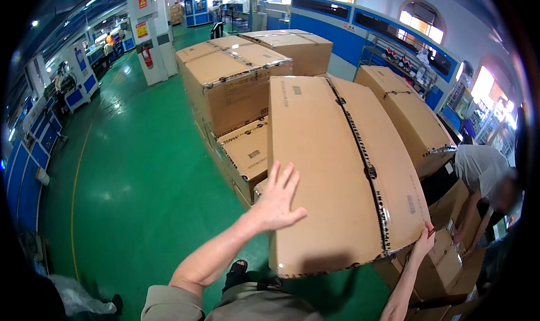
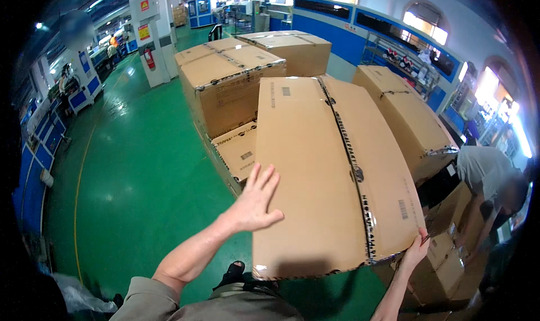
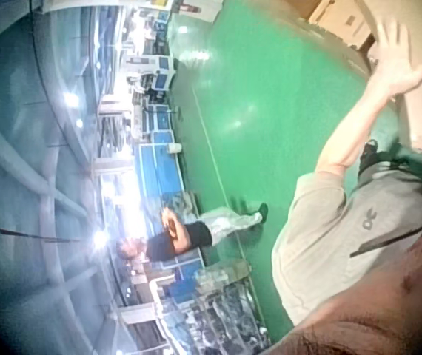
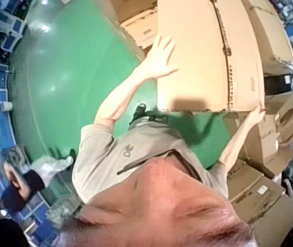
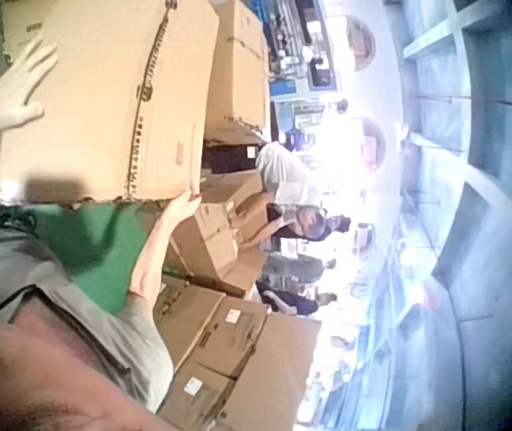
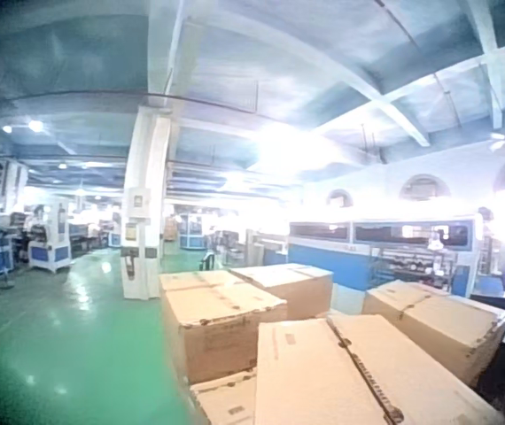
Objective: The person uses a box cutter to slice the tape on multiple cardboard boxes stacked in a warehouse. They systematically move from one box to the next, cutting the sealing tape on the top and sides to open them.
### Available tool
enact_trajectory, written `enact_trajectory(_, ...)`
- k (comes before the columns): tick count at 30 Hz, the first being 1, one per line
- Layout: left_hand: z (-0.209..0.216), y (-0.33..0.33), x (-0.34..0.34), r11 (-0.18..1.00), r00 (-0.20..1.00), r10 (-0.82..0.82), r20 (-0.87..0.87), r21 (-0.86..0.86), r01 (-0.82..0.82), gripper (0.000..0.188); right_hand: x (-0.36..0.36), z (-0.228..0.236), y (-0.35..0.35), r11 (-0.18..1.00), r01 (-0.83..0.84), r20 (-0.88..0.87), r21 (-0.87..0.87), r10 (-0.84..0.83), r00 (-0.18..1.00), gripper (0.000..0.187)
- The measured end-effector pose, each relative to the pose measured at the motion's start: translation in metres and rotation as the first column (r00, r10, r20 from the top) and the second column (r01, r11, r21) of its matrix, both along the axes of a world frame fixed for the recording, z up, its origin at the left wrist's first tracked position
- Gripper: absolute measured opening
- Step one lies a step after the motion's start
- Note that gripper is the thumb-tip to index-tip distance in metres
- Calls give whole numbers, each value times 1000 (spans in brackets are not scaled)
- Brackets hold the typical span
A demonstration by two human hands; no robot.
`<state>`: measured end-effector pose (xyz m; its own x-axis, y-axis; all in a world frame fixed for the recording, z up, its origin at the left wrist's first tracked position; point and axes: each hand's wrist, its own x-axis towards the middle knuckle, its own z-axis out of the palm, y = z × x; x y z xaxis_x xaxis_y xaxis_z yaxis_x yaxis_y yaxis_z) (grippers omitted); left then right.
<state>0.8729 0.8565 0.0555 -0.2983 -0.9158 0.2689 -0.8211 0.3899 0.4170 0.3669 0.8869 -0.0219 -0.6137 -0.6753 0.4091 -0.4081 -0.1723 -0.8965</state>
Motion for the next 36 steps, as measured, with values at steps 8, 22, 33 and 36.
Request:
enact_trajectory(8,-7,68,-74,988,987,-150,-59,24,151,89,-124,-14,-72,999,38,-135,36,-33,990,29)
enact_trajectory(22,-35,88,-107,859,752,-484,-447,-81,505,60,-96,33,32,989,-26,126,145,7,992,35)
enact_trajectory(33,-188,89,172,830,931,-197,-307,453,325,40,123,-218,268,634,60,530,771,-691,491,40)
enact_trajectory(36,-208,107,245,831,977,30,-212,548,93,39,211,-270,264,476,-151,483,866,-722,496,32)
